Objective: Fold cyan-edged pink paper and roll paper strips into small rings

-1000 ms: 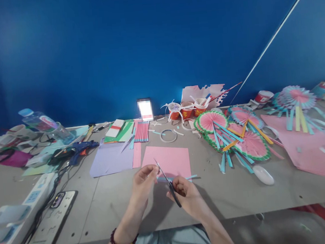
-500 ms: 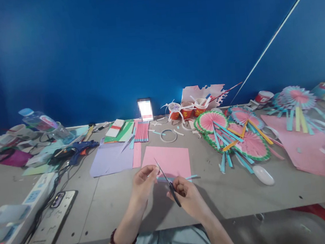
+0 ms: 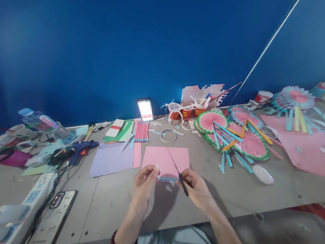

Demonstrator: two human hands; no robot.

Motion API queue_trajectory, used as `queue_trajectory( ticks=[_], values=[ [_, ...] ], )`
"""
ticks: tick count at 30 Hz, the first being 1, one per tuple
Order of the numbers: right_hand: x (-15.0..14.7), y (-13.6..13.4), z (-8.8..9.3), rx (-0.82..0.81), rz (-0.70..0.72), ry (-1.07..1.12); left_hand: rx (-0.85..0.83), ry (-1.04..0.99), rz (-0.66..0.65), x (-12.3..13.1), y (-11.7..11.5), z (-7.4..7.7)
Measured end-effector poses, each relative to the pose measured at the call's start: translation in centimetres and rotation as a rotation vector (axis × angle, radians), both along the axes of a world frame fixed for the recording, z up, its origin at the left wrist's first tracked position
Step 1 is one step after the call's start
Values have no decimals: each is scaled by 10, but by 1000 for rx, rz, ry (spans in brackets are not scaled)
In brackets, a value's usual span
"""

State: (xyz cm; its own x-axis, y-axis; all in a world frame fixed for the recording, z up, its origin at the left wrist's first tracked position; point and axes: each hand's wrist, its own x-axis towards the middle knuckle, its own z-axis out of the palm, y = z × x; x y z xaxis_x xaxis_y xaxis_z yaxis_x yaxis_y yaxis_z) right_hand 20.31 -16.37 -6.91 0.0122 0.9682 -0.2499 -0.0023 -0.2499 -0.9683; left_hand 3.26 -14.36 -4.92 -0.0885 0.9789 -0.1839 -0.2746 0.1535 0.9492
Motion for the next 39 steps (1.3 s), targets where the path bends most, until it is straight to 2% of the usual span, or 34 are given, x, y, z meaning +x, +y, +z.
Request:
queue_trajectory(
  ticks=[2,5,7,9,13,18,20,23,25,29,30,34,39],
  values=[
    [19,10,-2,111,-76,-182,3,-13,4,-1,0,0],
    [54,32,-7,253,-218,-637,2,-33,-12,-3,0,0],
    [76,47,-12,270,-222,-942,3,-40,-17,-4,-1,-1],
    [93,60,-18,274,-145,-1152,7,-37,-12,-3,-1,-1],
    [111,77,-32,322,-44,-1271,0,-54,-20,0,-1,-4],
    [118,88,-39,361,17,-1174,-17,-83,-50,6,0,-8],
    [119,91,-37,294,45,-1108,-23,-82,-58,7,0,-9],
    [118,91,-28,112,76,-968,-40,-80,-83,9,0,-10],
    [114,88,-19,87,72,-910,-45,-69,-104,10,0,-12],
    [91,70,3,315,10,-864,-41,-50,-165,15,0,-16],
    [83,63,8,304,35,-801,-41,-48,-185,16,0,-16],
    [48,33,19,74,248,-391,-35,-17,-264,23,-3,-14],
    [31,18,13,-47,234,-152,6,32,-321,28,-6,-14]
  ],
)
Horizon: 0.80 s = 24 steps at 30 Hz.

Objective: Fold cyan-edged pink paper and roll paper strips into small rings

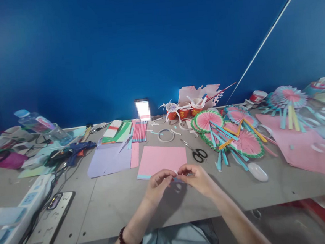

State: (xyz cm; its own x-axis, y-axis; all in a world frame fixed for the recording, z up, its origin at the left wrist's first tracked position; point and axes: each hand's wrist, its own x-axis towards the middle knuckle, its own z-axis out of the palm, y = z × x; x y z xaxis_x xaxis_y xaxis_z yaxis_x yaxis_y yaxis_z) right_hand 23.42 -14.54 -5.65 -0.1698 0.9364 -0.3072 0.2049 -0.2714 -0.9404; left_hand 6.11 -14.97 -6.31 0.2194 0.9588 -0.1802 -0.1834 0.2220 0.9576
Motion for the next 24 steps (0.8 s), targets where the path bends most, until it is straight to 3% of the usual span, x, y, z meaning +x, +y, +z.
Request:
queue_trajectory(
  ticks=[3,6,11,16,20,24],
  values=[
    [1,-2,-3,-10,-24,55,45,50,-28,2,-1,-4],
    [5,-4,-2,-3,-47,62,224,180,-27,4,-3,-8],
    [28,-12,-5,6,-225,32,565,614,-11,8,-10,-18],
    [51,-21,-18,71,-418,112,824,1038,-138,13,-32,-33],
    [55,-27,-18,75,-490,190,926,1150,-172,11,-55,-46],
    [58,-32,-12,92,-528,183,1100,1114,-184,3,-73,-68]
  ],
)
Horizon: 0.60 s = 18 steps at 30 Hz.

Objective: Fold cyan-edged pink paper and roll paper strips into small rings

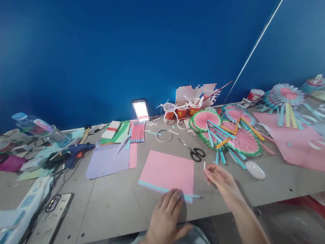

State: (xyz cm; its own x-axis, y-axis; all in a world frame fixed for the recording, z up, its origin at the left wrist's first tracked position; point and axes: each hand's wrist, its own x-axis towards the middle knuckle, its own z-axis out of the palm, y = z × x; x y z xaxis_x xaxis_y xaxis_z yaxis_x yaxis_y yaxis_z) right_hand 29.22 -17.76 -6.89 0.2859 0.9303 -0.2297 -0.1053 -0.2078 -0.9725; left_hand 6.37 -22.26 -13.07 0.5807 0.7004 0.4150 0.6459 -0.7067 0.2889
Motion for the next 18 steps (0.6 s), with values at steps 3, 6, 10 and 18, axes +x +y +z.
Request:
queue_trajectory(
  ticks=[3,6,10,18],
  values=[
    [1,-1,1,11,-10,-24,225,-104,-37,-5,-8,-14],
    [-1,-1,1,41,-2,-30,282,-63,-88,-8,-14,-13],
    [-3,2,4,85,10,-38,301,-145,-215,-14,-15,13],
    [-4,16,43,289,84,-49,-452,-651,-34,-34,33,107]
  ],
)
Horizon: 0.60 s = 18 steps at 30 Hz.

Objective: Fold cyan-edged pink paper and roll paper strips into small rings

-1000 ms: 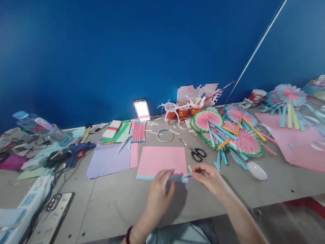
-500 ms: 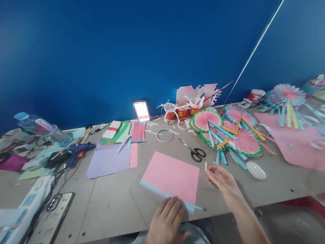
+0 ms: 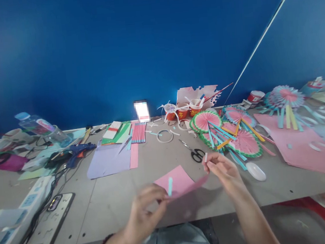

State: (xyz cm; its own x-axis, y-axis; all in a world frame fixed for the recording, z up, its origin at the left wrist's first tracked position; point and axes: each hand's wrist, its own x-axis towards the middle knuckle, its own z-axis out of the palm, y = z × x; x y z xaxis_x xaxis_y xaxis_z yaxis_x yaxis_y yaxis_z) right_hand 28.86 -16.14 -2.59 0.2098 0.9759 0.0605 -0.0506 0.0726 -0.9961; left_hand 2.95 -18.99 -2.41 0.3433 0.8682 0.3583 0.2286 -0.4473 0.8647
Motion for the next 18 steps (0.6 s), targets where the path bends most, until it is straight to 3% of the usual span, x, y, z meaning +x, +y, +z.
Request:
queue_trajectory(
  ticks=[1,4,7,10,13,16,18],
  values=[
    [0,3,8,46,17,-4,-80,-99,52,-3,9,11],
    [1,17,31,148,92,-27,-336,-319,50,-12,34,33],
    [-1,33,46,201,178,26,-520,-482,39,-22,60,42],
    [-12,49,48,180,236,45,-634,-504,-26,-32,89,37],
    [-27,61,39,76,314,70,-724,-440,-45,-39,119,23],
    [-39,65,25,-23,428,103,-694,-327,65,-44,145,7],
    [-44,63,15,-71,488,78,-688,-204,72,-46,158,-1]
  ],
)
